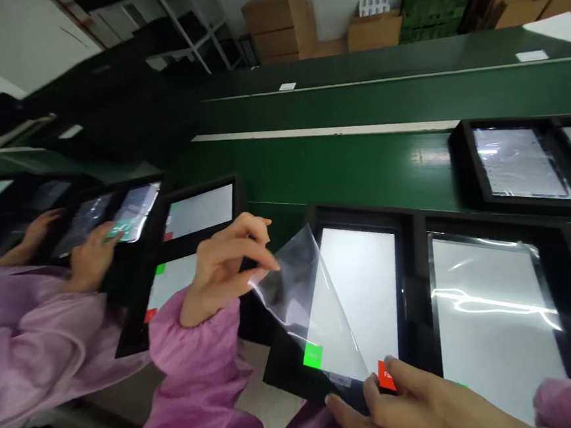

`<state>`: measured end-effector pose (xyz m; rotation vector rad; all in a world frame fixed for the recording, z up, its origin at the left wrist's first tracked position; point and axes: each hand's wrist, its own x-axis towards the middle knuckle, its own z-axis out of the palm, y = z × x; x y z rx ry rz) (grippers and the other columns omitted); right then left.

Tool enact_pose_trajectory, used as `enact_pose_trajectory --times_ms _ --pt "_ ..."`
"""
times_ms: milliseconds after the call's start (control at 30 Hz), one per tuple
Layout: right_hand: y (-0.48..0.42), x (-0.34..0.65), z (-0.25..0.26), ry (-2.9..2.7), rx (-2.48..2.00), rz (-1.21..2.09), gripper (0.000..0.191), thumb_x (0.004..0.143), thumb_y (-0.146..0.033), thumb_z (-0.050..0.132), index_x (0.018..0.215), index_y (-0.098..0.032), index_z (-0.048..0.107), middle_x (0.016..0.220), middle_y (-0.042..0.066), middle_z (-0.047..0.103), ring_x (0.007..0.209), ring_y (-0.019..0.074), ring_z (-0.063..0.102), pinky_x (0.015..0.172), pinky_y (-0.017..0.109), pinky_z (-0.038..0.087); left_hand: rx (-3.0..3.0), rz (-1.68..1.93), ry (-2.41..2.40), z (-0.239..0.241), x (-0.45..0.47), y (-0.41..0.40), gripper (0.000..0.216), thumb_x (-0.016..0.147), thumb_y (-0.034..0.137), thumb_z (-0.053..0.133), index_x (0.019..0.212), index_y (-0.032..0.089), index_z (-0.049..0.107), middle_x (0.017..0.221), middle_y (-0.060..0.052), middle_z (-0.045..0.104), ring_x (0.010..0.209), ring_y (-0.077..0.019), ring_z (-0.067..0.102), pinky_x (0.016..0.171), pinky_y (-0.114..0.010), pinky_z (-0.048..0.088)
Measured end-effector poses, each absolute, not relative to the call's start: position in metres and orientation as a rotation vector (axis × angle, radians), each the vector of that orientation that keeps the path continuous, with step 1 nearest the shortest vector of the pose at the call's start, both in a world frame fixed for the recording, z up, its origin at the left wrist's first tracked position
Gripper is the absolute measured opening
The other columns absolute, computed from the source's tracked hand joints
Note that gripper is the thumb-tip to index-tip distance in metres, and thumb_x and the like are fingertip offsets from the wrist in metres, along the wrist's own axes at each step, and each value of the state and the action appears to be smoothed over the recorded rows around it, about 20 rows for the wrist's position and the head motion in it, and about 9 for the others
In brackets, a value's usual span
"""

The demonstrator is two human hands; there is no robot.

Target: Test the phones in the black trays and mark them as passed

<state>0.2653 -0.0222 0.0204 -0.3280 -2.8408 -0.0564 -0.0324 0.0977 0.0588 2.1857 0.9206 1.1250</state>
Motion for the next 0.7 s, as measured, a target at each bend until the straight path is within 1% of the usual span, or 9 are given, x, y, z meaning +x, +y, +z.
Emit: enact_pose_trajectory --times_ms 100,167,233,300,333,400,500,600,700 --pt "-0.015 0.258 0.028 -2.896 -0.317 -0.077 0.007 0.097 -0.019 0.072 0.097 -0.020 0.078 0.106 0.001 0.071 0.097 0.0193 0.055 0.082 0.031 0.051 2.071 0.839 0.976 0.041 -0.006 0.117 0.020 0.100 0.036 0.060 0.101 0.027 0.078 0.077 0.001 0.071 0.077 -0.0172 0.066 0.099 -0.037 0.056" --pt "-0.004 0.257 0.029 -2.867 -0.322 -0.041 0.018 0.096 -0.020 0.071 0.078 -0.018 0.070 0.079 0.002 0.062 0.082 0.0194 0.053 0.071 0.032 0.047 2.107 0.599 1.054 0.027 0.009 0.122 0.037 0.102 0.039 0.055 0.134 0.029 0.067 0.097 0.000 0.078 0.091 -0.0197 0.071 0.112 -0.046 0.049" --pt "0.015 0.259 0.025 -2.772 -0.401 0.036 0.024 0.096 -0.012 0.064 0.072 -0.019 0.064 0.070 0.001 0.057 0.071 0.0184 0.051 0.063 0.033 0.042 2.188 0.501 1.094 0.015 0.020 0.123 0.051 0.102 0.043 0.053 0.151 0.032 0.052 0.112 0.000 0.078 0.106 -0.0227 0.072 0.125 -0.058 0.032" --pt "0.044 0.263 0.018 -2.660 -0.493 0.148 0.024 0.095 -0.003 0.056 0.079 -0.019 0.066 0.074 0.001 0.064 0.068 0.0177 0.055 0.061 0.033 0.041 2.206 0.522 1.070 0.007 0.022 0.123 0.051 0.103 0.046 0.052 0.152 0.034 0.052 0.119 0.001 0.077 0.113 -0.0243 0.071 0.129 -0.064 0.018" --pt "0.060 0.266 0.015 -2.611 -0.558 0.241 0.025 0.093 -0.001 0.053 0.087 -0.019 0.068 0.081 0.002 0.069 0.069 0.0173 0.058 0.061 0.032 0.042 2.156 0.565 1.057 0.004 0.021 0.124 0.049 0.103 0.048 0.053 0.150 0.033 0.055 0.122 0.000 0.076 0.115 -0.0248 0.071 0.129 -0.062 0.018" --pt "0.092 0.273 0.010 -2.452 -0.774 0.534 0.021 0.094 -0.006 0.055 0.094 -0.021 0.070 0.085 0.001 0.072 0.068 0.0164 0.062 0.061 0.030 0.045 1.955 0.747 1.066 -0.003 0.014 0.122 0.048 0.102 0.055 0.055 0.142 0.030 0.062 0.126 -0.004 0.075 0.119 -0.0261 0.070 0.129 -0.056 0.027" --pt "0.130 0.284 0.014 -2.049 -1.133 0.870 0.007 0.092 -0.026 0.067 0.086 -0.023 0.070 0.077 -0.001 0.069 0.061 0.0160 0.059 0.056 0.029 0.045 1.513 1.138 1.157 -0.020 0.004 0.110 0.058 0.097 0.070 0.058 0.132 0.025 0.068 0.136 -0.010 0.070 0.131 -0.0285 0.064 0.122 -0.047 0.042" --pt "0.146 0.291 0.026 -1.732 -1.246 0.955 0.010 0.083 -0.026 0.074 0.077 -0.024 0.067 0.077 -0.001 0.068 0.061 0.0152 0.058 0.055 0.028 0.044 1.138 1.283 1.208 -0.045 0.004 0.084 0.068 0.087 0.077 0.067 0.133 0.026 0.066 0.148 -0.007 0.062 0.146 -0.0291 0.050 0.127 -0.045 0.037" --pt "0.147 0.295 0.036 -1.527 -1.279 0.962 0.018 0.079 -0.017 0.077 0.071 -0.022 0.062 0.079 -0.001 0.067 0.054 0.0095 0.051 0.047 0.024 0.038 0.841 1.238 1.160 -0.064 0.011 0.059 0.070 0.084 0.081 0.067 0.129 0.027 0.068 0.144 -0.005 0.065 0.150 -0.0304 0.046 0.128 -0.044 0.037"
